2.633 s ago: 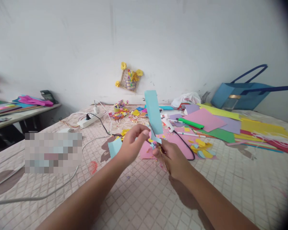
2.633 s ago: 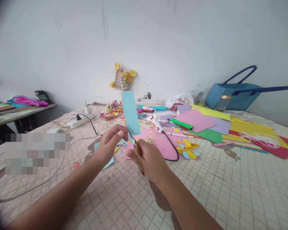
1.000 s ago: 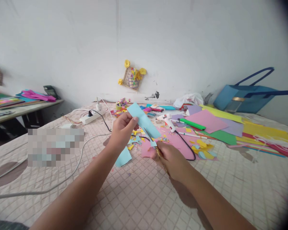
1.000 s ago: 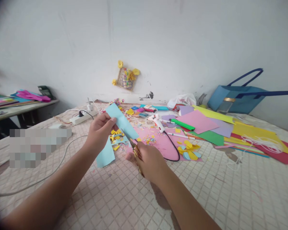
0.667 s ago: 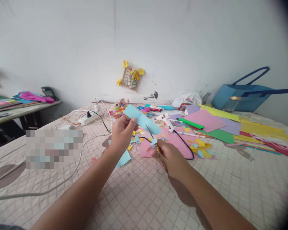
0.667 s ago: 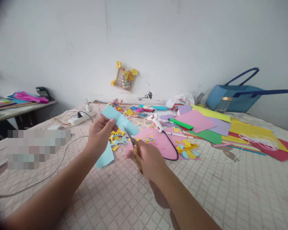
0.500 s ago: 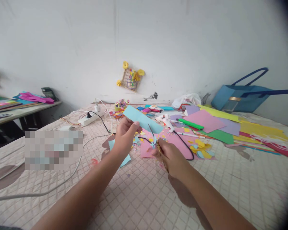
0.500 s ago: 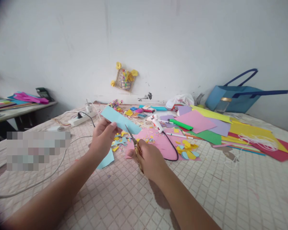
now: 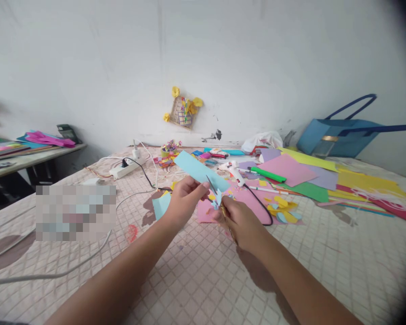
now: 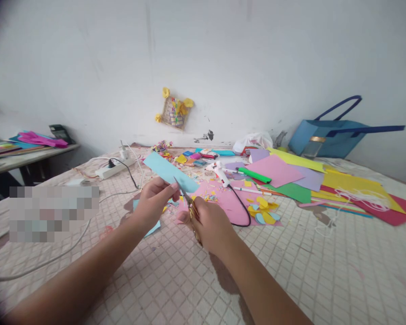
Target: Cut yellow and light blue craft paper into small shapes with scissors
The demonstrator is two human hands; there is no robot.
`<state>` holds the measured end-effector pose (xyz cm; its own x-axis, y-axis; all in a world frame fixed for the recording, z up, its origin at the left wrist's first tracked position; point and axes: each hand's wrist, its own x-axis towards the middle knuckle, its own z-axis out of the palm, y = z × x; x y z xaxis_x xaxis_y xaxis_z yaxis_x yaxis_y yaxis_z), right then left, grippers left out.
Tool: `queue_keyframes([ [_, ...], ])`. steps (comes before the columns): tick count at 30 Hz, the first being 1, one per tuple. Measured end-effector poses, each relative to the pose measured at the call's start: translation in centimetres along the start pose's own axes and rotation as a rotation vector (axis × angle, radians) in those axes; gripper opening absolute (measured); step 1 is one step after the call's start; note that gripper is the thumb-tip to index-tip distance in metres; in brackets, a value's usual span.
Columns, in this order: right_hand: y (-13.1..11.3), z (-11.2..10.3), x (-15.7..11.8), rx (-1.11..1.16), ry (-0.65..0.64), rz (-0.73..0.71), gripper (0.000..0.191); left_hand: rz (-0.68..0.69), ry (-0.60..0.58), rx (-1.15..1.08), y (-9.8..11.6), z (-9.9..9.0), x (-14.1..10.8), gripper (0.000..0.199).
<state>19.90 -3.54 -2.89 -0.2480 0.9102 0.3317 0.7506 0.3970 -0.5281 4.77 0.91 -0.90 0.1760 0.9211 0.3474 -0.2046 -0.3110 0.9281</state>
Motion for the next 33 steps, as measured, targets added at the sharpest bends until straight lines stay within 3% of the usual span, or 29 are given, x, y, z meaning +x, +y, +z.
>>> queue_keyframes([
  [33, 0.6, 0.2, 0.1, 0.023, 0.103, -0.043, 0.039, -0.111, -0.1, -0.161, -1.1, 0.6, -0.2, 0.01],
])
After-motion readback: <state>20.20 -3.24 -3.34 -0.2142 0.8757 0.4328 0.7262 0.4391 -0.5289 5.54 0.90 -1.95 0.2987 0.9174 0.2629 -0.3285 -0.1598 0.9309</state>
